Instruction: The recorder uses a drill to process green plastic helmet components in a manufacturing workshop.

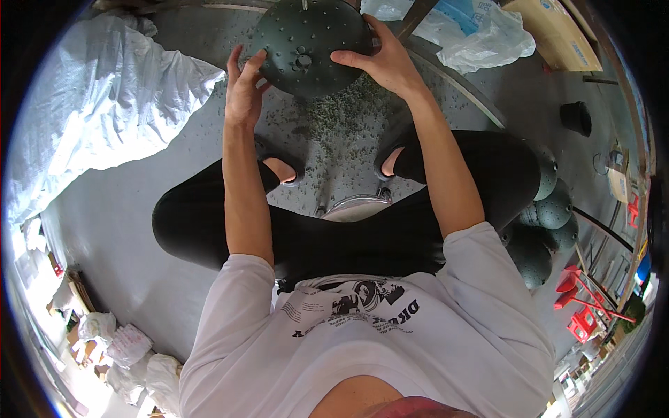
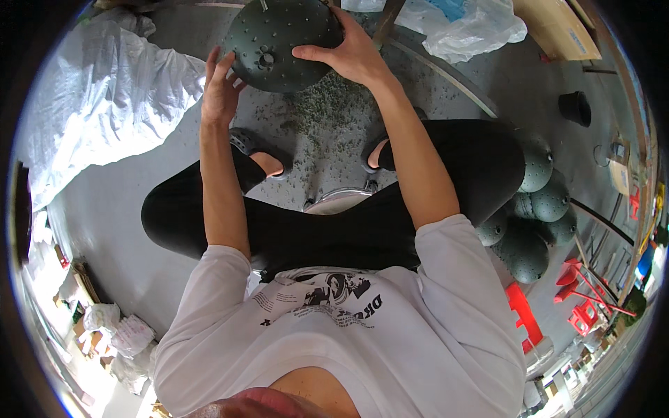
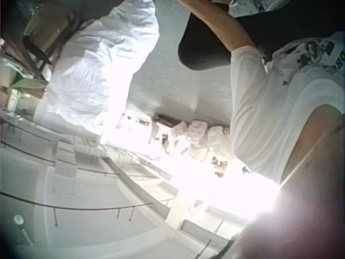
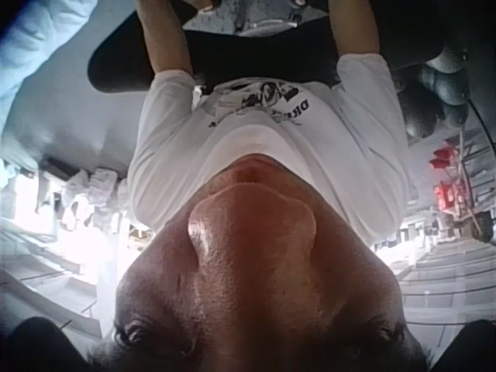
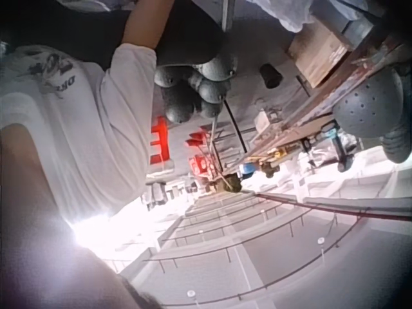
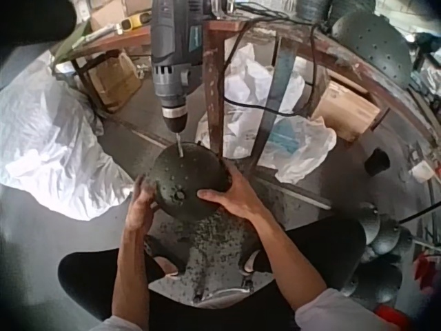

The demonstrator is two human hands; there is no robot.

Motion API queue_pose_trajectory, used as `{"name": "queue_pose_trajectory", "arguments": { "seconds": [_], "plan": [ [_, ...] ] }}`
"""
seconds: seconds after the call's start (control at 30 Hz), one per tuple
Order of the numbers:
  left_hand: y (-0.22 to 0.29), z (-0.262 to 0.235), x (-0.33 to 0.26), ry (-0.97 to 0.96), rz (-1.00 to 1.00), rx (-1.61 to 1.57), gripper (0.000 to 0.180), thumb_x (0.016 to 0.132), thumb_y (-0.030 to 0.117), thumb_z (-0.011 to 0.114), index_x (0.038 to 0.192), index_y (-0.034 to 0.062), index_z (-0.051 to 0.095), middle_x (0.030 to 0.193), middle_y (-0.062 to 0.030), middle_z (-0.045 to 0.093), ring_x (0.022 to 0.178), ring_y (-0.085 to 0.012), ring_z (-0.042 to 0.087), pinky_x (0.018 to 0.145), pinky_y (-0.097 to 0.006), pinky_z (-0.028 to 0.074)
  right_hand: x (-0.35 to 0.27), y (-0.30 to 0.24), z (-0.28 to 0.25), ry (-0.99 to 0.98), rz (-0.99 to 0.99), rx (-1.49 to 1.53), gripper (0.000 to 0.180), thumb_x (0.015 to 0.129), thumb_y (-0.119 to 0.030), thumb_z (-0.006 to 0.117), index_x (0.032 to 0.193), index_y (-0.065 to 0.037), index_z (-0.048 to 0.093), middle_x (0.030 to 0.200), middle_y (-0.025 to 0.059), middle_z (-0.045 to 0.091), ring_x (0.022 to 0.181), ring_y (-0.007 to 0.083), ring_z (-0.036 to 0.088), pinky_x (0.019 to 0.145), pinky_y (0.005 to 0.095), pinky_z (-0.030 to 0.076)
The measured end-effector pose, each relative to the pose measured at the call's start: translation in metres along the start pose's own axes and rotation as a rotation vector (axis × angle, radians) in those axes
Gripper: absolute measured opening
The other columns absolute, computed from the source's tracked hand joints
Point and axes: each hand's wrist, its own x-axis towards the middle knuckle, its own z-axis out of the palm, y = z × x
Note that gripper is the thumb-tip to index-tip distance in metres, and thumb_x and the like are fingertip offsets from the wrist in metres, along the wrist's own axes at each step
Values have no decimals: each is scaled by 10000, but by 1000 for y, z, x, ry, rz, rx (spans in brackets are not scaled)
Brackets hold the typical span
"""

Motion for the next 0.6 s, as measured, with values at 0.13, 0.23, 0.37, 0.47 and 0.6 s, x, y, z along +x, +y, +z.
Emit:
{"name": "queue_pose_trajectory", "arguments": {
  "seconds": [0.13,0.23,0.37,0.47,0.6],
  "plan": [
    [-1,3,-1,-21,71,-2,917,862,444,792,1517,-19,349,1320,-155,561,1179,-264,562,1057,-448,400,1,6,3,126,49,-80,1133,693,-536,932,1512,40,401,1357,255,606,1239,311,629,1019,414,531],
    [-4,3,3,26,15,102,997,852,425,834,1575,28,274,1380,-215,512,1190,-269,558,1048,-407,424,2,8,1,191,29,-50,1108,666,-611,913,1428,67,481,1306,245,632,1241,347,622,1069,428,494],
    [-9,9,-1,18,37,128,1061,826,441,866,1590,35,250,1429,-250,470,1246,-289,542,1049,-403,452,3,3,-8,120,111,63,1052,668,-612,912,1372,73,536,1254,236,654,1207,343,642,1057,428,496],
    [-7,15,-5,-86,210,136,1044,813,450,874,1555,-4,297,1453,-267,449,1310,-317,517,1065,-433,461,3,1,-8,73,41,-6,985,752,-573,877,1441,25,505,1413,268,553,1273,326,601,1001,400,532],
    [0,17,-6,-147,235,362,1014,814,428,869,1548,-9,321,1384,-261,524,1278,-322,552,1061,-414,463,1,1,1,79,-2,-63,994,767,-580,858,1476,5,479,1423,239,559,1305,346,576,1072,429,481]
  ]
}}
